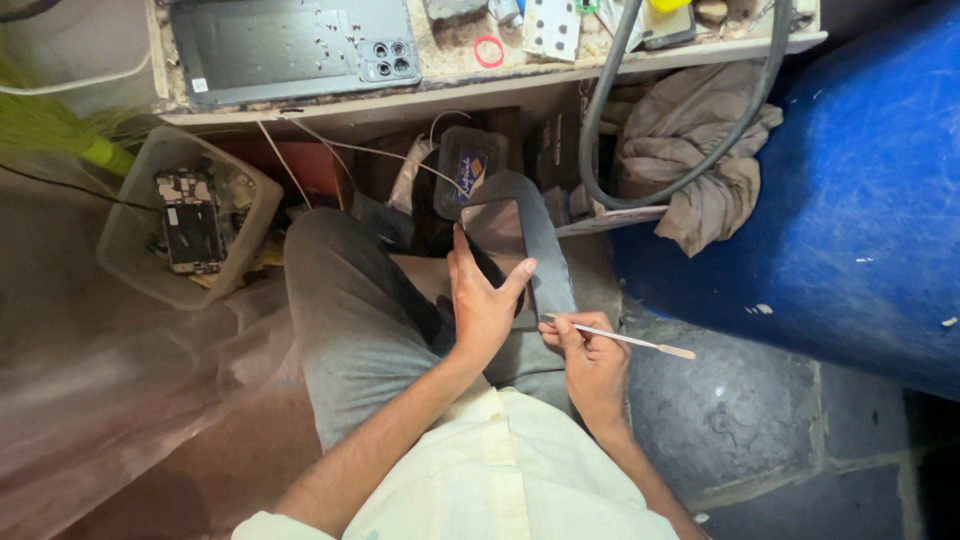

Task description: The person uses a plastic spudger to pry open the back cover of a smartphone, then removes the battery and places the cover on the table. The person continues to manipulate the phone's internal components and connect a charging cable.

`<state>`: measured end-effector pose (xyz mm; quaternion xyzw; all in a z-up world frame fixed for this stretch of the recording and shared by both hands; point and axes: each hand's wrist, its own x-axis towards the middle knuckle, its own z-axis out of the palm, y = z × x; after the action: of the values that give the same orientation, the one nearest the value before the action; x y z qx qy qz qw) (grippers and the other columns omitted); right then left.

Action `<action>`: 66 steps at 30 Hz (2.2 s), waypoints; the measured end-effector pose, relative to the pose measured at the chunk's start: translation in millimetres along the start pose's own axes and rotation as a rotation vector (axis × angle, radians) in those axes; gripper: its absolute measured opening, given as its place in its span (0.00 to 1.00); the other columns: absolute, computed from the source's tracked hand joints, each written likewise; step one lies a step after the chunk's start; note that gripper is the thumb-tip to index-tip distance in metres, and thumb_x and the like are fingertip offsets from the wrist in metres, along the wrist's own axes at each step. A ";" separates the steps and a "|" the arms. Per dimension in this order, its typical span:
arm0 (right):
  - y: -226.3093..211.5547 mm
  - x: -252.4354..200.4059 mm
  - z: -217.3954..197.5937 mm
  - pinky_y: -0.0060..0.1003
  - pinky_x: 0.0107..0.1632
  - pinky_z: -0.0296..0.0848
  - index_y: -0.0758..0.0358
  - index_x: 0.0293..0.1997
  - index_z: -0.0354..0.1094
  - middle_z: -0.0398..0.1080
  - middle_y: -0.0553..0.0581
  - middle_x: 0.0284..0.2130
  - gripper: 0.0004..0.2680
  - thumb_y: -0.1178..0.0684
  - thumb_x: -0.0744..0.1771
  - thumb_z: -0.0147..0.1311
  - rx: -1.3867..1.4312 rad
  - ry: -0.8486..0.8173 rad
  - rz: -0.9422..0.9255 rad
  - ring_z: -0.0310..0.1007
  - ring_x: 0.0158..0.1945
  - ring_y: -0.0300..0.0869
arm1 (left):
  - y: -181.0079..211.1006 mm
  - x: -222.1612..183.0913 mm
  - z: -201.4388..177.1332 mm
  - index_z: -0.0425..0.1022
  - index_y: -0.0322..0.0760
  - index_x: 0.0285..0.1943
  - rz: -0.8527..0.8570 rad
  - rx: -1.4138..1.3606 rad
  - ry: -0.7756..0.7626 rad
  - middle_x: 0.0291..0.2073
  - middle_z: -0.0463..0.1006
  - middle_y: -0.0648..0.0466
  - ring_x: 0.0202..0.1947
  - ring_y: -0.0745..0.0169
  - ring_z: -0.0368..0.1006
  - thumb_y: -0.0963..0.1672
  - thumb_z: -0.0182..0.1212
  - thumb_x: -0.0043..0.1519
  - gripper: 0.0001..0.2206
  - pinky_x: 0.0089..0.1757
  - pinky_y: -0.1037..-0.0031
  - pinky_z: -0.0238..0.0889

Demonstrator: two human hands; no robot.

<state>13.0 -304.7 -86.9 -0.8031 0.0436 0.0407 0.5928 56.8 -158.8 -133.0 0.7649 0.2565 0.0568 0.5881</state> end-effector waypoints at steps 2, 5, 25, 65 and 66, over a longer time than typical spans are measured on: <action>4.7 2.9 -1.9 0.32 0.46 0.81 0.73 0.43 0.68 0.79 0.62 0.38 0.06 0.58 0.70 0.51 0.084 -0.011 0.022 0.82 0.41 0.41 | -1.5 1.1 -1.4 0.45 0.29 0.79 0.023 -0.002 -0.010 0.67 0.61 0.30 0.68 0.33 0.59 0.52 0.75 0.53 0.50 0.62 0.58 0.55; 9.5 9.4 -3.5 0.34 0.49 0.81 0.74 0.45 0.67 0.78 0.64 0.41 0.06 0.58 0.71 0.50 0.174 -0.013 0.092 0.82 0.44 0.43 | -4.6 0.6 -1.1 0.45 0.29 0.79 0.030 0.031 -0.022 0.67 0.61 0.30 0.68 0.33 0.59 0.52 0.75 0.52 0.51 0.62 0.58 0.56; -6.2 80.2 26.7 0.33 0.47 0.82 0.73 0.45 0.69 0.79 0.60 0.38 0.07 0.57 0.70 0.53 0.113 -0.025 -0.015 0.81 0.43 0.40 | -5.4 4.3 -7.3 0.46 0.24 0.77 0.089 0.041 -0.053 0.66 0.62 0.30 0.66 0.33 0.61 0.48 0.77 0.52 0.50 0.61 0.60 0.58; -64.2 15.4 -114.0 0.45 0.58 0.75 0.74 0.68 0.56 0.67 0.72 0.63 0.22 0.59 0.66 0.54 0.326 -0.575 0.503 0.69 0.66 0.56 | -3.5 7.7 -14.1 0.45 0.26 0.78 0.086 0.042 -0.155 0.68 0.60 0.31 0.68 0.34 0.59 0.50 0.74 0.52 0.50 0.62 0.57 0.56; -63.7 19.6 -108.9 0.45 0.57 0.75 0.74 0.68 0.56 0.68 0.72 0.63 0.22 0.59 0.66 0.54 0.310 -0.562 0.517 0.70 0.66 0.56 | -3.3 8.2 -13.8 0.45 0.26 0.78 0.084 0.048 -0.152 0.68 0.60 0.31 0.68 0.34 0.59 0.50 0.74 0.52 0.50 0.62 0.57 0.56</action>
<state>41.5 -390.4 3.2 -0.6243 0.0861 0.3991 0.6660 57.4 -142.5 -133.6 0.7910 0.1802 0.0170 0.5845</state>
